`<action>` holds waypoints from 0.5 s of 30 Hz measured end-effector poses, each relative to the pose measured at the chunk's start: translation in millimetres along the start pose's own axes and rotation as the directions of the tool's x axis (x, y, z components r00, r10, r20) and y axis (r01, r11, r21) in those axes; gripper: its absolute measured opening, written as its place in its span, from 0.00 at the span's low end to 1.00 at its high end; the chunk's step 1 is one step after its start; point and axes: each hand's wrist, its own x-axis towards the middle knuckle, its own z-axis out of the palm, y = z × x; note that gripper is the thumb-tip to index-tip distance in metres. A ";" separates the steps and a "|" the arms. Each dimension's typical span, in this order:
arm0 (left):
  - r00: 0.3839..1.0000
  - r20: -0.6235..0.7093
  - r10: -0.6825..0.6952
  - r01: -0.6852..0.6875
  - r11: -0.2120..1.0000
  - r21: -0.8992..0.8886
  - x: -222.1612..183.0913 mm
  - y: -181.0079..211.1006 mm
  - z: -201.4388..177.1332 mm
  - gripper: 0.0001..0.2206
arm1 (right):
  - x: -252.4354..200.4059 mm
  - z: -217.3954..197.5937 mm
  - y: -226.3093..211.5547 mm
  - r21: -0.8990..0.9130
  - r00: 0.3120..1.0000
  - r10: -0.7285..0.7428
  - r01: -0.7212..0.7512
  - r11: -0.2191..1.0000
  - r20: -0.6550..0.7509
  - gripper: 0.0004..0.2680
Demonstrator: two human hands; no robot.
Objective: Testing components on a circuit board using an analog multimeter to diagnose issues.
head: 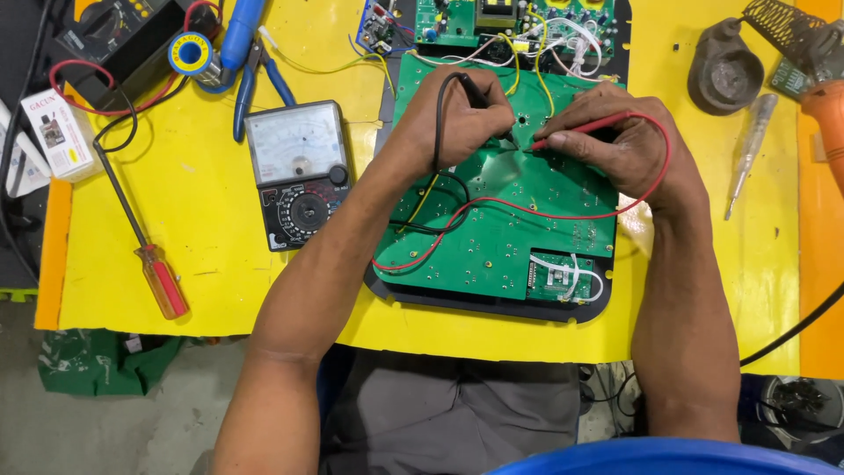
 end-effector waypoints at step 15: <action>0.978 -0.173 -0.118 0.138 0.985 0.108 -0.4 5.9 -17.0 0.08 | -1.6 6.0 -2.9 0.035 0.997 0.079 -0.078 0.996 -0.028 0.03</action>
